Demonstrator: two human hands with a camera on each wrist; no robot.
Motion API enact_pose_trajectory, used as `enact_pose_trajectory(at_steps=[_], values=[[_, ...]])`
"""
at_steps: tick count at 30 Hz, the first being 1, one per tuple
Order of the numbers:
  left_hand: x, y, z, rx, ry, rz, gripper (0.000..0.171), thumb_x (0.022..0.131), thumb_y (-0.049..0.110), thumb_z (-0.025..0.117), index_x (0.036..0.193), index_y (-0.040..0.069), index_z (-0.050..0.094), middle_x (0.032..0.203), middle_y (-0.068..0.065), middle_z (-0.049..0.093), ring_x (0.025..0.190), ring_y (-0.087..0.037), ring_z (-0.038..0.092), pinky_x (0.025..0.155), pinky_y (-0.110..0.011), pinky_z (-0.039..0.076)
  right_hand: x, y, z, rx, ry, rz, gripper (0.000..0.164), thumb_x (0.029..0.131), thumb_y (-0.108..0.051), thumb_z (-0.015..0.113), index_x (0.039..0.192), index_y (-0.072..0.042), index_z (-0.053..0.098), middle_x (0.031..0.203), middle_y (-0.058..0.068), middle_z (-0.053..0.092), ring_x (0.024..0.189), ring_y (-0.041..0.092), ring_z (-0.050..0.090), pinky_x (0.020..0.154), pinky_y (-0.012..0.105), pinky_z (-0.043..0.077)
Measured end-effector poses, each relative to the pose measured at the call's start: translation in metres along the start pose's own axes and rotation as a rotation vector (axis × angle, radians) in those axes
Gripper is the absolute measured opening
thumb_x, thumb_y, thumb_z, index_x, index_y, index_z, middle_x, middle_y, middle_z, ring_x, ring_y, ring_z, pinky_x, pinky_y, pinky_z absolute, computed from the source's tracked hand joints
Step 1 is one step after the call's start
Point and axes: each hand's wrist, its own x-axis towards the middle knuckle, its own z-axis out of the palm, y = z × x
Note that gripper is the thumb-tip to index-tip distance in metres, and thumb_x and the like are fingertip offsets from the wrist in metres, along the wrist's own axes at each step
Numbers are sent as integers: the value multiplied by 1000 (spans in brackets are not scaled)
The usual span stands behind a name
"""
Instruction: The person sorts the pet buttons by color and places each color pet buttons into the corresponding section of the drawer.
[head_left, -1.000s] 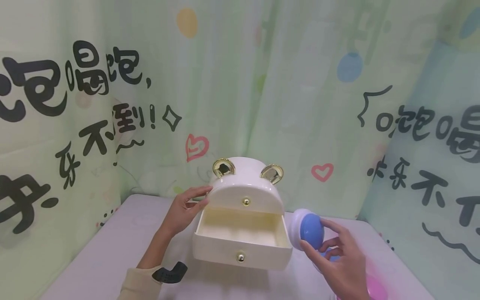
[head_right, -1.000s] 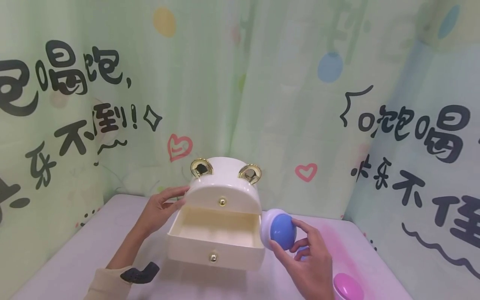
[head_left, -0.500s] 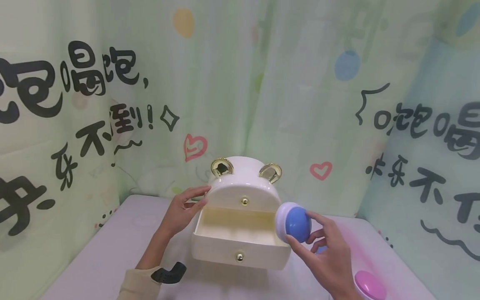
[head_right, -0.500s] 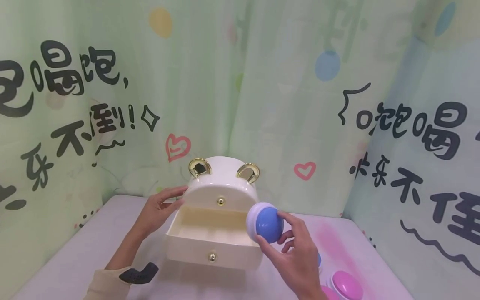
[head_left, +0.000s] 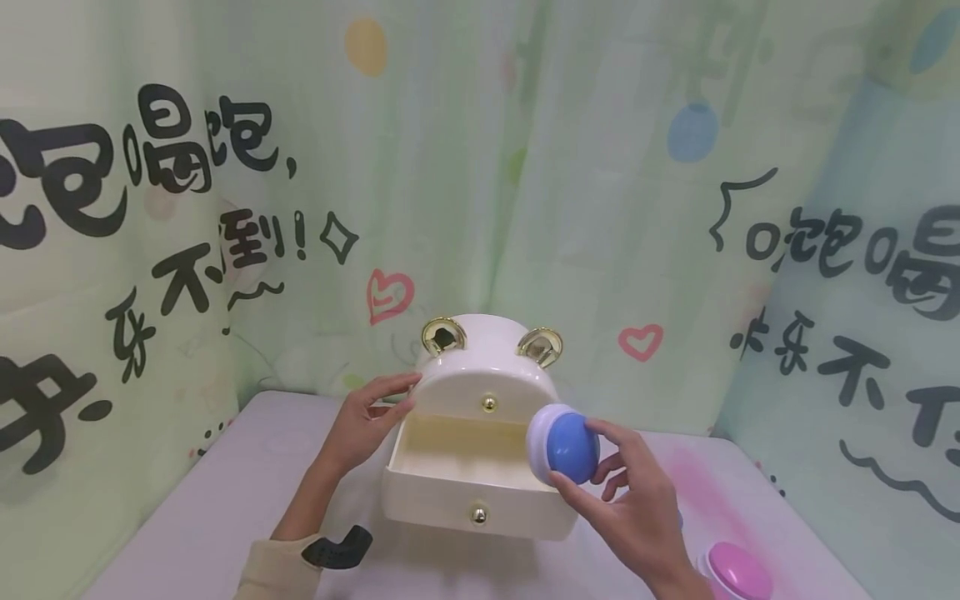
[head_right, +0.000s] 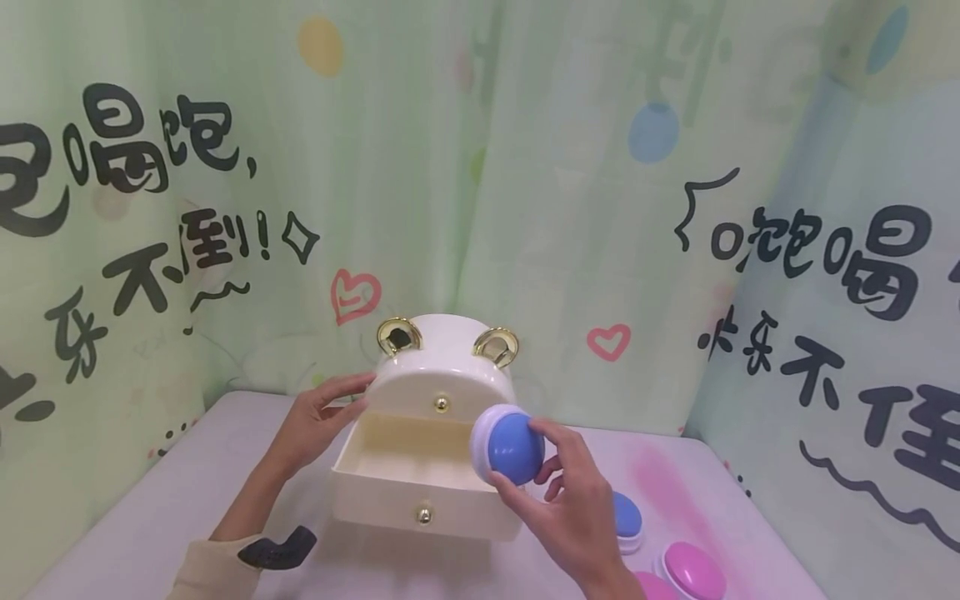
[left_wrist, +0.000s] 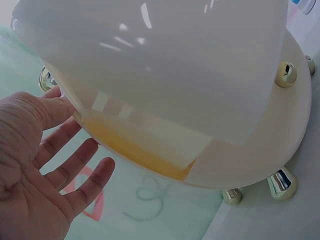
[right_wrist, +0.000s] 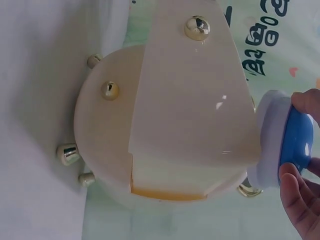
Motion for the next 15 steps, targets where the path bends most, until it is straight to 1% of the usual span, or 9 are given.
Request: enact_pose_trajectory(at_steps=[3, 7, 12, 15], values=[[-1, 1, 1, -4, 2, 6, 38, 91, 14, 66, 128, 11, 62, 132, -8, 58, 117, -28, 58, 82, -34, 55, 0, 0, 4, 10, -11, -30, 73, 62, -26, 91, 126, -15, 57, 97, -8, 58, 66, 3, 55, 54, 12, 45], [-1, 0, 1, 0, 7, 11, 38, 91, 11, 66, 128, 9, 61, 132, -9, 58, 116, -29, 58, 82, -38, 55, 0, 0, 8, 24, -37, -45, 72, 63, -28, 90, 126, -14, 56, 98, -7, 57, 66, 3, 54, 54, 12, 45], [0, 0, 1, 5, 8, 4, 37, 91, 14, 66, 128, 12, 62, 131, -6, 59, 116, -26, 58, 82, -34, 55, 1, 0, 13, 35, -60, -65, 70, 64, -30, 89, 125, -15, 56, 99, -7, 57, 65, 3, 54, 54, 13, 46], [0, 0, 0, -3, 1, 9, 37, 91, 14, 66, 128, 12, 62, 131, -6, 59, 117, -27, 58, 83, -31, 55, 1, 2, 16, 40, -73, -69, 70, 65, -30, 89, 124, -15, 57, 101, -7, 58, 65, 3, 53, 54, 13, 45]])
